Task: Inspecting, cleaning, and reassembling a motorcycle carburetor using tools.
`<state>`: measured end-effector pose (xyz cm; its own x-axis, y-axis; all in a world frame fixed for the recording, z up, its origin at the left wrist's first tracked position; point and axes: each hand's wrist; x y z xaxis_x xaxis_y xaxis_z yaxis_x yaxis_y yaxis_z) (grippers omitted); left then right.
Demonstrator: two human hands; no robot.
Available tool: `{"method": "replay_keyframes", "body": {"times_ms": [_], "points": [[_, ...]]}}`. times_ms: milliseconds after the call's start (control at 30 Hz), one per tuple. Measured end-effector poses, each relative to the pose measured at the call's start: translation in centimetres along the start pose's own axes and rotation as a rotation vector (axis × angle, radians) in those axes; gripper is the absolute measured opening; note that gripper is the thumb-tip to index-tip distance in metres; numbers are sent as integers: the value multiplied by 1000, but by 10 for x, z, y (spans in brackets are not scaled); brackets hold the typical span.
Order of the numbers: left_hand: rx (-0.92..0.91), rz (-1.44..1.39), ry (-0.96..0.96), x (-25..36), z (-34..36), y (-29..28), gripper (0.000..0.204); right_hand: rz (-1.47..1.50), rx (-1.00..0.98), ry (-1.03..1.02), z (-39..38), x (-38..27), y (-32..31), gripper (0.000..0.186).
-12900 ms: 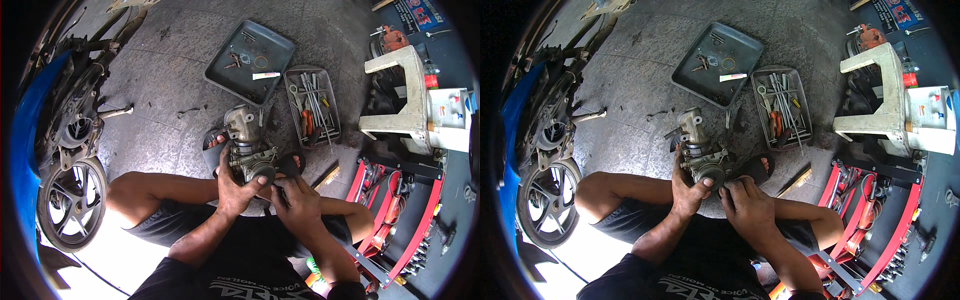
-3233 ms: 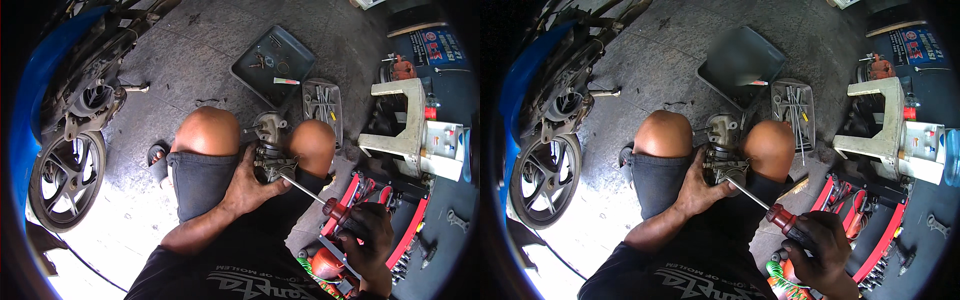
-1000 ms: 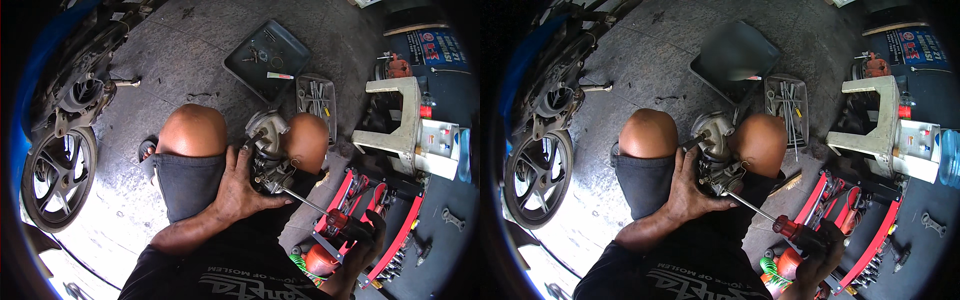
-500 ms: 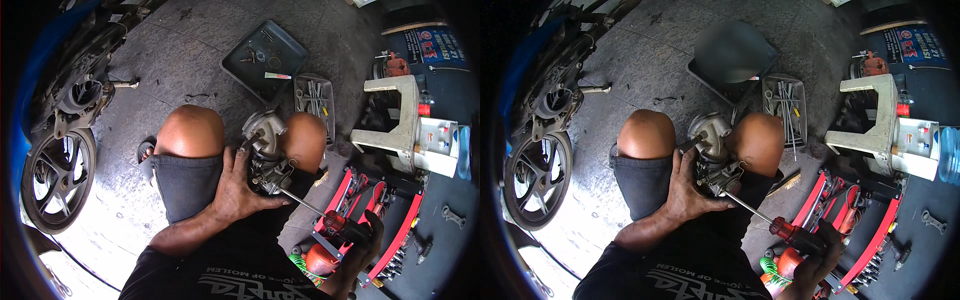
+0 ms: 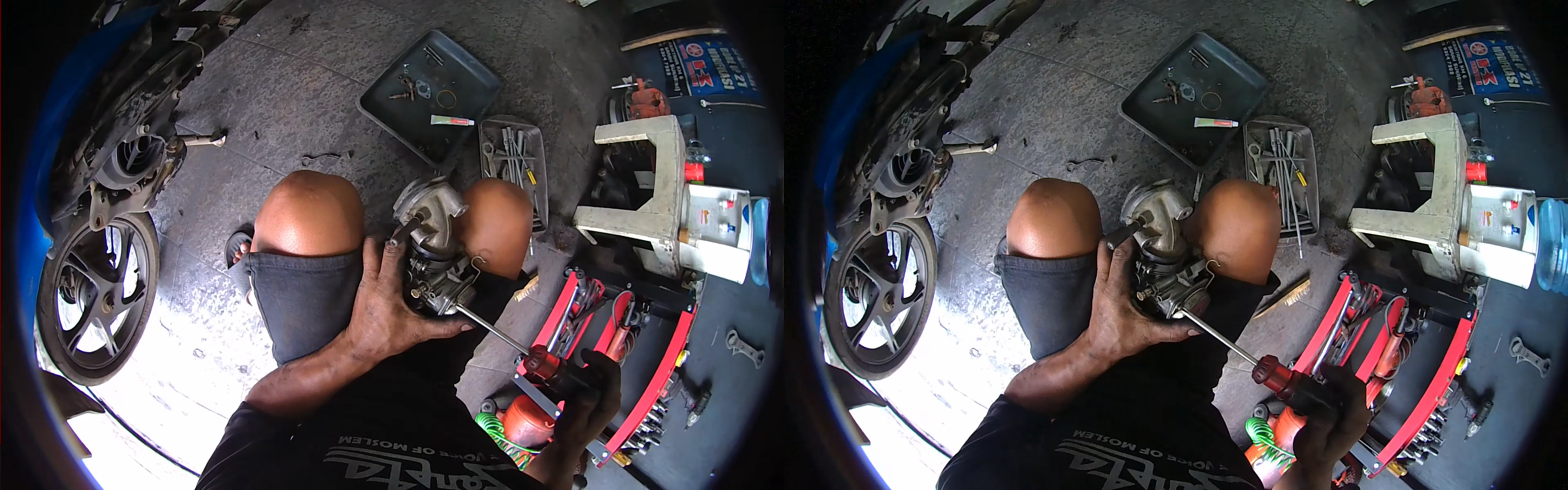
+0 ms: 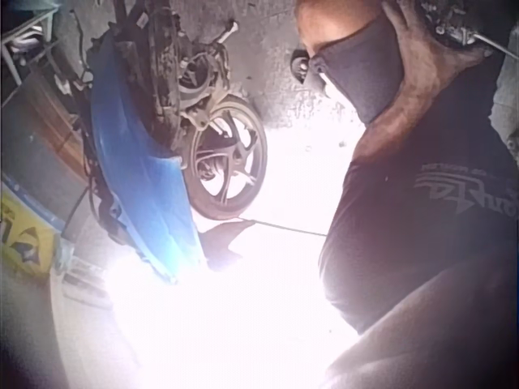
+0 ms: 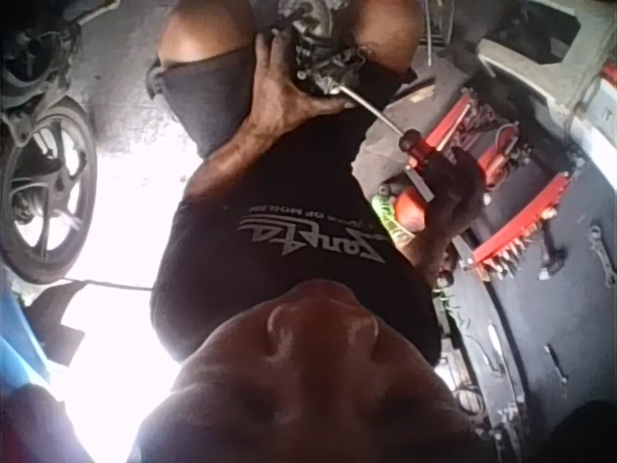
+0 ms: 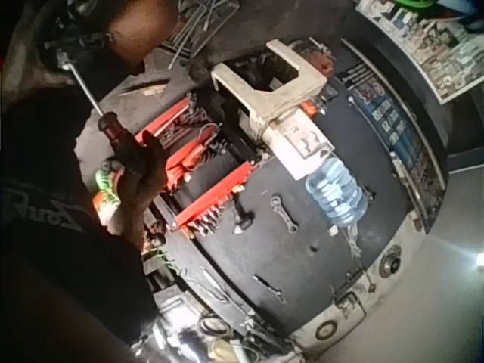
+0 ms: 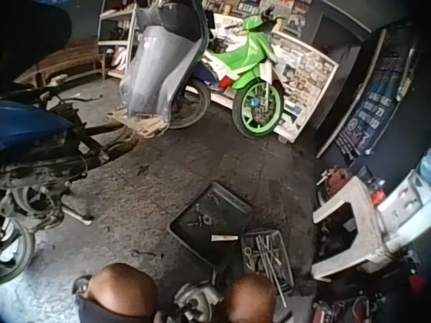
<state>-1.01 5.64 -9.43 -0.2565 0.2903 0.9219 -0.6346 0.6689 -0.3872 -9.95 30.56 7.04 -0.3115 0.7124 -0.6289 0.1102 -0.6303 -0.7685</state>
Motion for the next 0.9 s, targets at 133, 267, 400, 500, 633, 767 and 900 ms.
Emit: {"method": "replay_keyframes", "body": {"times_ms": [133, 267, 400, 500, 633, 767, 900], "points": [[-79, -69, -180, 6, 2, -1, 135, 131, -27, 59, 8, -12, 9, 81], [-33, -3, -38, 1, 2, 0, 133, -58, -85, -135, 7, 5, -5, 67], [-56, -1, 45, -5, 3, 5, 130, 242, 51, 27, 15, -27, 17, 55], [-73, -84, -42, -2, 4, 0, 130, -41, -185, -284, 14, 5, -13, 56], [-2, -2, 23, 1, 6, 4, 116, -5, -260, -95, 20, -19, -3, 58], [21, -41, 27, 1, 8, 3, 116, -204, -193, -662, 27, 4, -6, 55], [16, -32, 52, 2, 7, 2, 118, -389, -245, -580, 24, -8, -12, 56]]}}
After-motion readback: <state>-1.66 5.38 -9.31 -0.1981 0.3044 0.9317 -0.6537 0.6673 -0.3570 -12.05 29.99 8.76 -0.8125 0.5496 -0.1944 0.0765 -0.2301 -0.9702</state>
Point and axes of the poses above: each hand's wrist, its own z-axis towards the middle knuckle, its own y-axis out of the palm, x = y × z, and after that the axes turned 9 degrees about x, right-handed
